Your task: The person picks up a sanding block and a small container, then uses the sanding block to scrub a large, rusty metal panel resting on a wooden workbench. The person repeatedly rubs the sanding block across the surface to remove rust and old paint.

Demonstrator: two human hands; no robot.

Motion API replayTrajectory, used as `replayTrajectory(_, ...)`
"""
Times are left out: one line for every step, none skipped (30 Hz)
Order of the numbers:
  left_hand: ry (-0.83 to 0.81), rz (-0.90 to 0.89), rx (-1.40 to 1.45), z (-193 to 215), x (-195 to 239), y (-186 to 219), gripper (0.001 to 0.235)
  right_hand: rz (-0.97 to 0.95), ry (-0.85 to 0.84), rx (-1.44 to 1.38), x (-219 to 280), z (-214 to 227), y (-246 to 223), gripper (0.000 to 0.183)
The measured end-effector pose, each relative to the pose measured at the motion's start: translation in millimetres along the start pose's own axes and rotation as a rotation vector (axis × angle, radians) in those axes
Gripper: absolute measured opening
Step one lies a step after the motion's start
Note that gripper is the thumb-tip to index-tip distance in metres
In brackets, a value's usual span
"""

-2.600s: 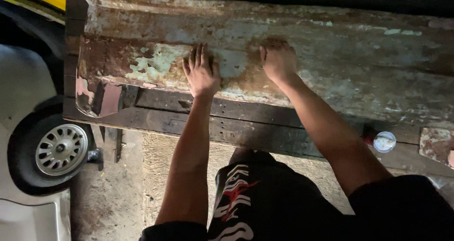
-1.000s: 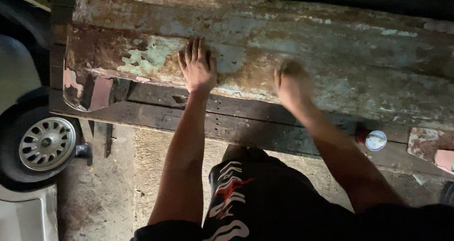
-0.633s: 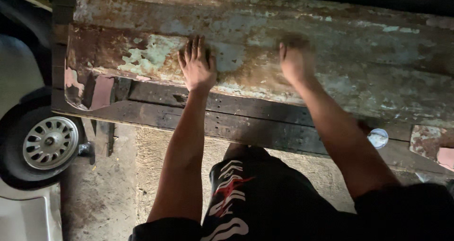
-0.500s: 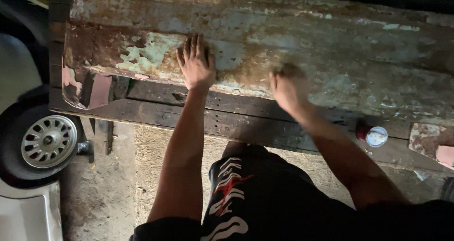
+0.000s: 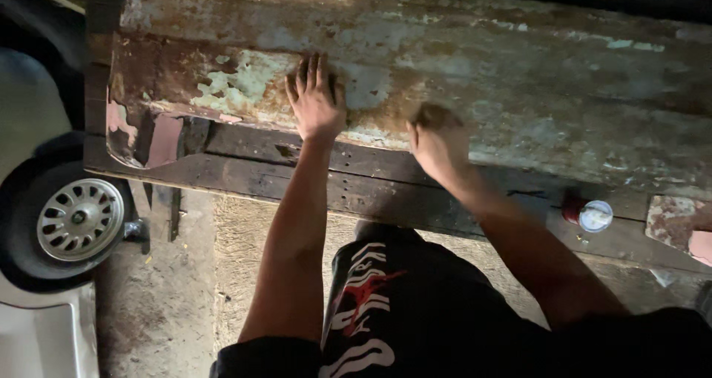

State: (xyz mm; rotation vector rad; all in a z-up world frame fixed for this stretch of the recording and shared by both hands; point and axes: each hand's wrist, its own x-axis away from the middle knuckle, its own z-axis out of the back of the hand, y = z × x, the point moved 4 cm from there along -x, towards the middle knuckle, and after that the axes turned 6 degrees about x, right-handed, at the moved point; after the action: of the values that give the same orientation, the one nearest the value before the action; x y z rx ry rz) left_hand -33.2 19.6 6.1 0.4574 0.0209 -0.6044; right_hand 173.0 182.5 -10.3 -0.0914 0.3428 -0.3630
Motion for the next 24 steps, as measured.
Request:
replayTrajectory(-0.005, 0.004, 0.012, 0, 1, -2, 0.063, 0.026, 0.006, -0.068, 5, 3, -6, 0.040)
replayTrajectory(-0.011, 0.008, 0.026, -1, 2, -3, 0.063, 0.051, 0.010, -0.134, 2, 4, -8, 0.038)
replayTrajectory(-0.007, 0.005, 0.014, -1, 3, -4, 0.063, 0.065, 0.064, -0.108, -6, 6, -8, 0.038)
replayTrajectory(0.002, -0.003, 0.001, -2, 1, -3, 0.064, 0.079, 0.126, -0.081, -25, 6, -3, 0.037)
replayTrajectory(0.011, -0.011, -0.011, -2, -1, -2, 0.065, 0.094, 0.187, -0.054, -47, 5, 2, 0.037)
replayTrajectory(0.012, -0.012, -0.011, -2, -1, -2, 0.067, -0.008, 0.054, -0.018, -72, -6, 9, 0.039)
replayTrajectory(0.013, -0.013, -0.010, -3, -1, -1, 0.068, -0.109, -0.080, 0.018, -90, -15, 15, 0.041)
replayTrajectory(0.012, -0.017, -0.015, -2, -3, -3, 0.070, -0.146, -0.186, 0.020, -99, -22, 14, 0.044)
replayTrajectory(-0.017, -0.002, -0.016, -1, -3, -5, 0.071, -0.183, -0.293, 0.023, -103, -28, 10, 0.048)
replayTrajectory(-0.048, 0.012, -0.012, -1, -2, -4, 0.073, -0.221, -0.400, 0.029, -99, -30, 6, 0.051)
replayTrajectory(-0.080, 0.026, -0.009, 0, -1, -3, 0.074, -0.178, -0.301, -0.005, -92, -23, -3, 0.048)
replayTrajectory(-0.081, 0.014, -0.018, 1, -1, -1, 0.074, -0.137, -0.202, -0.033, -74, -13, -14, 0.044)
replayTrajectory(-0.082, 0.002, -0.027, 4, 0, 0, 0.073, -0.094, -0.103, -0.062, -52, -2, -26, 0.041)
replayTrajectory(-0.083, -0.011, -0.035, 7, -1, 2, 0.073, -0.053, -0.004, -0.089, -40, 8, -36, 0.038)
replayTrajectory(-0.114, -0.002, -0.029, 9, -1, 3, 0.074, 0.003, 0.078, -0.052, -34, 15, -42, 0.037)
replayTrajectory(-0.144, 0.004, -0.021, 11, -1, 4, 0.074, 0.060, 0.161, -0.013, -34, 20, -44, 0.037)
replayTrajectory(-0.174, 0.010, -0.014, 12, -2, 4, 0.075, 0.117, 0.244, 0.027, -37, 24, -46, 0.037)
replayTrajectory(-0.172, 0.006, -0.010, 13, -2, 5, 0.074, 0.104, 0.150, -0.007, -48, 17, -41, 0.037)
replayTrajectory(-0.169, 0.002, -0.006, 14, -2, 5, 0.074, 0.090, 0.055, -0.043, -66, 9, -31, 0.037)
replayTrajectory(-0.162, -0.003, -0.003, 14, -2, 5, 0.074, -0.095, -0.247, 0.076, -85, -10, -14, 0.049)
replayTrajectory(-0.180, 0.004, -0.008, 12, 0, 5, 0.074, -0.282, -0.549, 0.192, -95, -25, 1, 0.061)
replayTrajectory(-0.193, 0.008, -0.017, 11, -2, 5, 0.074, -0.267, -0.501, 0.200, -104, -27, 4, 0.060)
replayTrajectory(-0.206, 0.013, -0.025, 10, -4, 3, 0.074, -0.252, -0.453, 0.207, -110, -28, 3, 0.060)
replayTrajectory(-0.191, -0.014, -0.023, 8, -5, 3, 0.074, -0.245, -0.411, 0.218, -104, -27, 2, 0.059)
